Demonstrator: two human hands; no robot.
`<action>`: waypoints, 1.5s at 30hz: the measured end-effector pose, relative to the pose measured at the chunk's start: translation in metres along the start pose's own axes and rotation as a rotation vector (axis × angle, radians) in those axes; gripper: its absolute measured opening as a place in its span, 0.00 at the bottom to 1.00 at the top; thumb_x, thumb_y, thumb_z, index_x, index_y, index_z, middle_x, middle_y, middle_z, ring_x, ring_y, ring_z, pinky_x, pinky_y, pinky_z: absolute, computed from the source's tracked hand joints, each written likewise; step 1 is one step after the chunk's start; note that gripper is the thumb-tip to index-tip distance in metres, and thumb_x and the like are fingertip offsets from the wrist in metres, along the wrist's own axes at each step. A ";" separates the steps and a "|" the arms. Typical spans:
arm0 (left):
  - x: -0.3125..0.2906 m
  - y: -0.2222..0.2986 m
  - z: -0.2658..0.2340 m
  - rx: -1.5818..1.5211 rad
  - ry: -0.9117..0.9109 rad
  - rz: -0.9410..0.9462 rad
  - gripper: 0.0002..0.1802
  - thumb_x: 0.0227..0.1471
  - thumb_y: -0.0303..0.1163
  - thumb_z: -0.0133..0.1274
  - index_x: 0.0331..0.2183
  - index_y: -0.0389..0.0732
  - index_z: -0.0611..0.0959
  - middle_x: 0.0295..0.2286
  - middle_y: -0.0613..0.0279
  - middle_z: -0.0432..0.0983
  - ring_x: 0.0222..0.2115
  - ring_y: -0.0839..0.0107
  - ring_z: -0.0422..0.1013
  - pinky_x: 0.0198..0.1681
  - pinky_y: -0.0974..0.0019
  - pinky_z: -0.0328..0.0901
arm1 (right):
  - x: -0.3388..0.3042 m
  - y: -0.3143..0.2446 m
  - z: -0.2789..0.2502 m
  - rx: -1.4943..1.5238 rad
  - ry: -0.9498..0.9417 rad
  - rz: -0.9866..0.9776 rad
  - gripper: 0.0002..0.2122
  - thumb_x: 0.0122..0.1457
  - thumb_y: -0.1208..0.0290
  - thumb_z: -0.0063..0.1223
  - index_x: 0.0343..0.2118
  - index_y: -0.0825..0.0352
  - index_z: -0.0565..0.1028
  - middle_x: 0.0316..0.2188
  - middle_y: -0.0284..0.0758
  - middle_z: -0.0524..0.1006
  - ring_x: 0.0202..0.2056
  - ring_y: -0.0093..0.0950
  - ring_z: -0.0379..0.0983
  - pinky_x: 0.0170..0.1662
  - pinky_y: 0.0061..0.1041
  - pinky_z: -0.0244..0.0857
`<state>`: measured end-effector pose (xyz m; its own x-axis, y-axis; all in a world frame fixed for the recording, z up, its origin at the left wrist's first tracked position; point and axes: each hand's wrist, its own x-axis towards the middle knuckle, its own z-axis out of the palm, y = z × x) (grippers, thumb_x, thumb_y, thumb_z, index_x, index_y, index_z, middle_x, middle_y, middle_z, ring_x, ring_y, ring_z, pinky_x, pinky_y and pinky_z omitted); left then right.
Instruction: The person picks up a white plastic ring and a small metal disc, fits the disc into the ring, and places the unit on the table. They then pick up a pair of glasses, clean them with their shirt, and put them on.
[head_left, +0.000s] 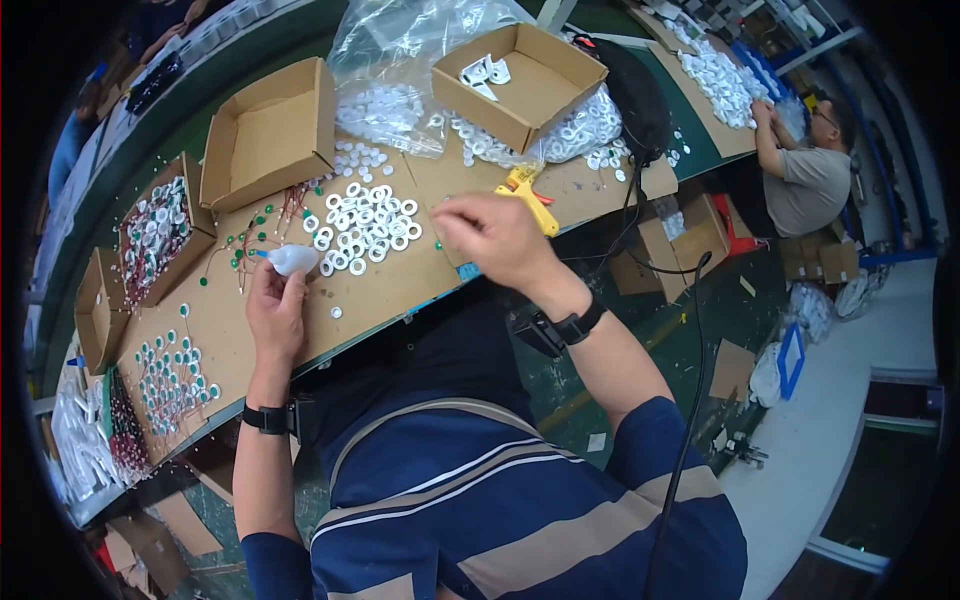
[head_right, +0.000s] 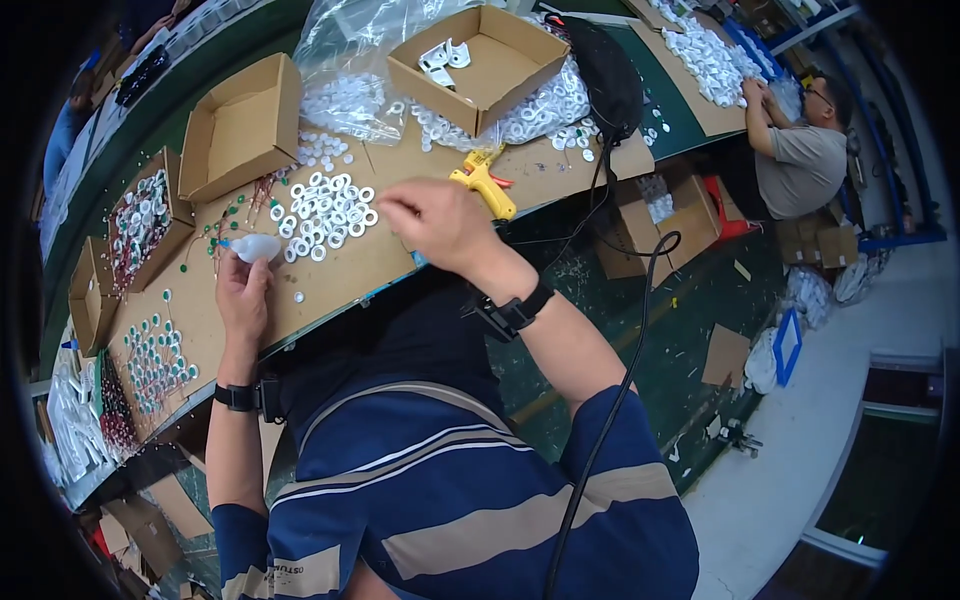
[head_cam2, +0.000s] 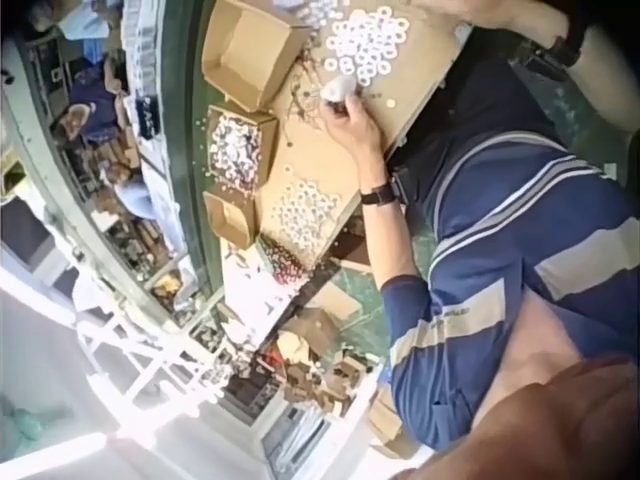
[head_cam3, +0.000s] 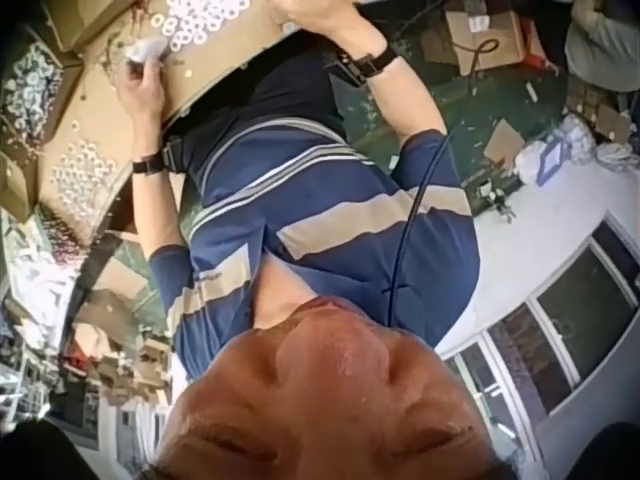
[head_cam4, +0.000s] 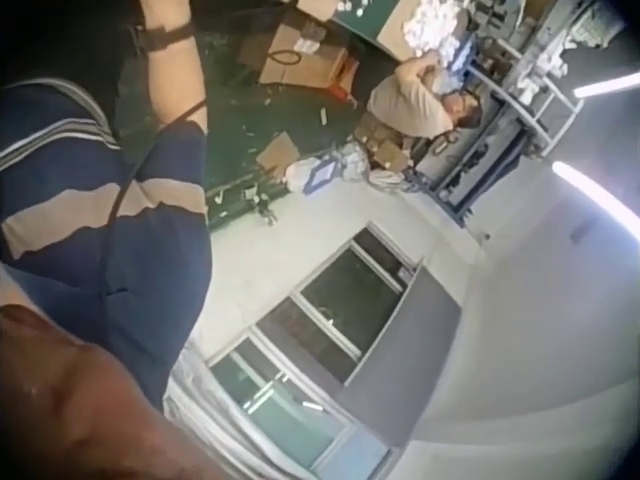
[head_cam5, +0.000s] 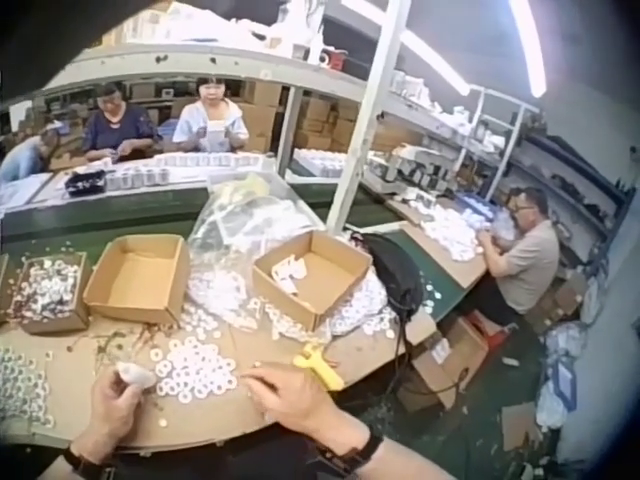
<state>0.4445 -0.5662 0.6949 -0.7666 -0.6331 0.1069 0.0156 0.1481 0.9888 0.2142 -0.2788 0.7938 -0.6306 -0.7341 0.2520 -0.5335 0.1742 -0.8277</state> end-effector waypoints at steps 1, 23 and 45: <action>-0.001 0.000 0.002 0.018 -0.008 0.008 0.21 0.74 0.26 0.58 0.63 0.36 0.77 0.41 0.65 0.82 0.33 0.79 0.74 0.37 0.73 0.69 | 0.002 -0.005 -0.007 0.101 0.073 0.112 0.07 0.68 0.72 0.64 0.44 0.66 0.89 0.39 0.41 0.89 0.39 0.41 0.87 0.44 0.37 0.80; -0.017 0.001 0.006 0.162 -0.116 0.125 0.20 0.73 0.21 0.60 0.62 0.32 0.79 0.53 0.57 0.85 0.48 0.70 0.83 0.54 0.67 0.77 | -0.002 0.005 0.131 -0.154 0.065 -0.389 0.09 0.65 0.73 0.65 0.46 0.65 0.83 0.34 0.37 0.81 0.38 0.40 0.85 0.38 0.39 0.80; -0.013 0.016 0.008 0.102 -0.026 0.093 0.22 0.72 0.26 0.64 0.63 0.33 0.81 0.45 0.63 0.85 0.37 0.79 0.78 0.43 0.72 0.74 | 0.030 -0.013 -0.115 0.042 0.260 -0.323 0.11 0.77 0.76 0.60 0.56 0.71 0.86 0.41 0.33 0.89 0.39 0.18 0.85 0.43 0.17 0.78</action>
<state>0.4492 -0.5493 0.7082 -0.7815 -0.5933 0.1932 0.0229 0.2822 0.9591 0.1378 -0.2273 0.8700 -0.5585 -0.5559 0.6157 -0.7072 -0.0688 -0.7037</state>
